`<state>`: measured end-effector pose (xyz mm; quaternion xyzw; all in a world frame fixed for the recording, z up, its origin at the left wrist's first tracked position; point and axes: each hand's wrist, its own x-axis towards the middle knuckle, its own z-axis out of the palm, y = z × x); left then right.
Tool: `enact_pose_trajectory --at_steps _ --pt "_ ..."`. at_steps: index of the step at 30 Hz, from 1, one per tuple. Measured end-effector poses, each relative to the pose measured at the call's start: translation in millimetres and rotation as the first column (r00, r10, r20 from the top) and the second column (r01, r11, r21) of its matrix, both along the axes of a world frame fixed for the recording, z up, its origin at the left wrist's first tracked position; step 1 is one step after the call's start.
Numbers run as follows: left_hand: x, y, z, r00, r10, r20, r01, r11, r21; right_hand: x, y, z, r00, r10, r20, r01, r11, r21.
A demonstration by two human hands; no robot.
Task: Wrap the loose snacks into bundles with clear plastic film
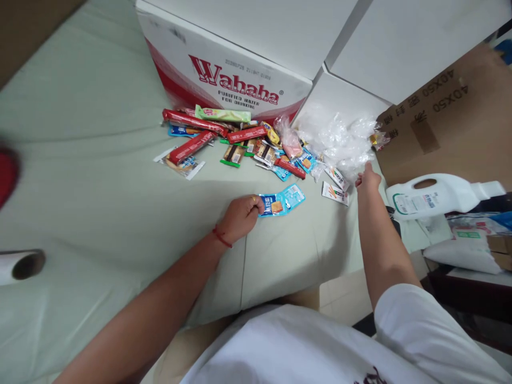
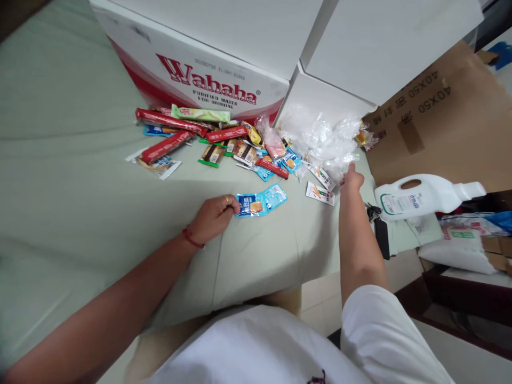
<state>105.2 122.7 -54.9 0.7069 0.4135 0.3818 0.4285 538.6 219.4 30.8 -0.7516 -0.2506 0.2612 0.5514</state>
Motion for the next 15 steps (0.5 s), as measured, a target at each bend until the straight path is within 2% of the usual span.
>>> enact_pose_trajectory --at_steps 4,8,10,12,15 --pt "0 0 -1.4 1.0 0.004 0.001 -0.004 1.0 0.003 -5 -4 3 0.99 -0.123 -0.075 0.121 0.992 -0.028" --pt "0 0 -2.7 1.0 0.009 -0.015 -0.009 1.0 -0.003 -17 -35 15 0.987 -0.092 -0.13 0.105 0.989 0.101" --pt "0 -1 -2.0 1.0 0.0 -0.005 0.0 1.0 0.014 -27 -61 19 0.98 0.0 -0.198 0.048 0.971 0.236" --pt "1 -3 0.1 0.999 -0.047 0.025 0.046 0.998 0.053 -44 -89 17 0.953 0.156 -0.261 -0.055 0.933 0.355" --pt "5 -11 5.8 0.985 -0.133 0.11 0.126 0.99 0.069 -81 -127 4 0.891 0.367 -0.268 -0.259 0.895 0.364"
